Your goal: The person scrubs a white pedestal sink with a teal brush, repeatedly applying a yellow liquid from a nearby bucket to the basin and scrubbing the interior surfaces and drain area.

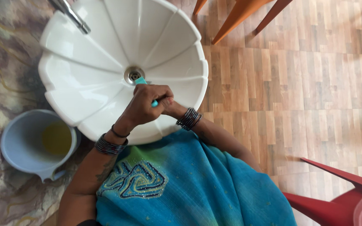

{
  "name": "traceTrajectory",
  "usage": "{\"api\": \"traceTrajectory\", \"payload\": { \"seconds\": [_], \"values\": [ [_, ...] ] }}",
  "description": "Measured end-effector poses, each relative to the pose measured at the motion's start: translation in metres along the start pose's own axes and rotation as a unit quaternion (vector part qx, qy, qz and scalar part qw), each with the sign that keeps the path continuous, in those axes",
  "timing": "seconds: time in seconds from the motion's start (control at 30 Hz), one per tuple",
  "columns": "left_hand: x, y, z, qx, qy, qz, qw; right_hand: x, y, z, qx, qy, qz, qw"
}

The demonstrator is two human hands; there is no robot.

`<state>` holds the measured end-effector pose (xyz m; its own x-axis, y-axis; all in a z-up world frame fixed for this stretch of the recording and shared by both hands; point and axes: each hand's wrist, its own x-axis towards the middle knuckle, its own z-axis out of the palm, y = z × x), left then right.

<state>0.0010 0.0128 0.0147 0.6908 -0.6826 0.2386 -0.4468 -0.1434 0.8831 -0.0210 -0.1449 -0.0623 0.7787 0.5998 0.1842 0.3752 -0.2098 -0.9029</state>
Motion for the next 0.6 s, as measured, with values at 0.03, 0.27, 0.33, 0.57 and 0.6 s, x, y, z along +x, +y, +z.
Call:
{"api": "traceTrajectory", "payload": {
  "seconds": [0.03, 0.27, 0.33, 0.57, 0.6],
  "values": [
    [-0.004, 0.012, 0.003, 0.002, -0.009, 0.009, 1.000, -0.006, -0.007, 0.006, 0.001, -0.009, 0.001, 1.000],
    [-0.068, 0.102, 0.007, -0.079, -0.132, 0.140, 0.978, -0.039, -0.077, 0.032, -0.057, -0.113, -0.012, 0.992],
    [-0.069, 0.078, 0.019, -0.023, -0.080, 0.107, 0.991, -0.034, -0.058, 0.038, -0.015, -0.089, -0.032, 0.995],
    [-0.013, -0.047, 0.004, 0.073, -0.018, 0.074, 0.994, 0.050, 0.043, 0.006, 0.109, -0.013, 0.019, 0.994],
    [-0.010, -0.042, -0.002, 0.063, 0.001, 0.082, 0.995, 0.046, 0.035, 0.006, 0.102, -0.017, 0.012, 0.995]
  ]
}}
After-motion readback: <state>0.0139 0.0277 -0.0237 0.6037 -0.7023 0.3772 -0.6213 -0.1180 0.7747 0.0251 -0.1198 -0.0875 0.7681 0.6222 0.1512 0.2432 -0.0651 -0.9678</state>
